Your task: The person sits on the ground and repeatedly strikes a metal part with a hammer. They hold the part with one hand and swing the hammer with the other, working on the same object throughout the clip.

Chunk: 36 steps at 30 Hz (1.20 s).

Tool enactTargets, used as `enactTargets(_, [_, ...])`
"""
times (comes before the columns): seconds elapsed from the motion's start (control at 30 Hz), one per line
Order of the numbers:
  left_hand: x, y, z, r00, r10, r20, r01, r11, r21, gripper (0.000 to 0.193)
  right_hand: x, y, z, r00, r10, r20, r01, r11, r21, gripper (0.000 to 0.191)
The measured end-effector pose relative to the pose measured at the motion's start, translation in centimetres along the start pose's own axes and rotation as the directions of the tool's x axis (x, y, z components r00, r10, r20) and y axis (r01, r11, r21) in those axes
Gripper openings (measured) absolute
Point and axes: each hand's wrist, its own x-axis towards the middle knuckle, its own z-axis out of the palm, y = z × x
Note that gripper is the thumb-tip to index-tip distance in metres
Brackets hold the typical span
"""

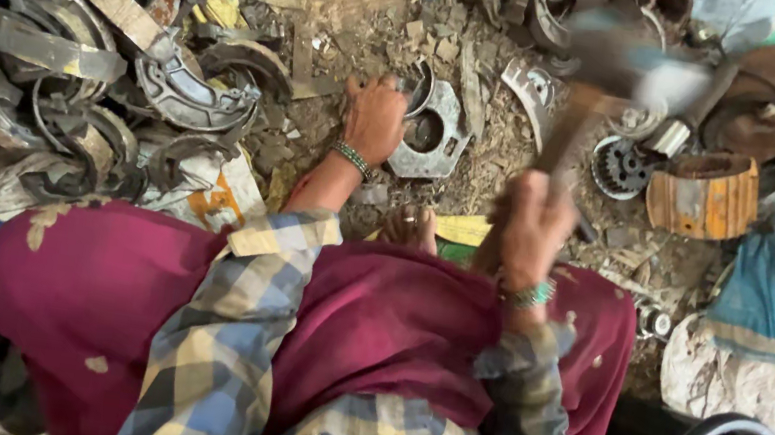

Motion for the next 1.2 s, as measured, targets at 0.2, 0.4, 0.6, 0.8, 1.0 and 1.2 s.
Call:
enactTargets(0.2, [0.0,0.3,-1.2,1.0,-0.008,0.024,0.008,1.0,0.003,0.013,7.5,-4.9,-3.7,0.691,-0.687,-0.222,0.704,0.572,0.422,0.046])
enactTargets(0.4, [0.3,0.1,-0.5,0.988,-0.106,0.108,0.098,0.992,0.076,0.007,2.8,8.9,4.6,0.978,-0.144,0.153,0.207,0.783,-0.587,0.044])
enactTargets(0.6, [0.0,-1.6,-1.3,0.992,-0.129,0.0,0.128,0.986,0.111,0.018,-0.1,6.7,1.9,0.994,0.06,0.096,-0.038,0.976,-0.215,0.034])
enactTargets(0.8, [0.0,1.2,-2.0,1.0,-0.009,0.008,0.008,0.998,0.059,0.031,0.6,-4.7,-1.8,0.933,-0.359,-0.032,0.359,0.916,0.179,0.034])
enactTargets(1.0, [-0.3,0.7,-1.5,0.999,-0.039,0.026,0.039,0.999,0.006,0.027,2.1,0.3,-0.8,0.882,-0.47,-0.034,0.446,0.81,0.382,0.042])
enactTargets(1.2, [0.3,1.0,-0.7,0.999,-0.024,-0.028,0.028,0.986,0.166,0.012,-0.7,9.6,4.5,0.973,-0.143,0.181,0.226,0.741,-0.633,0.041])
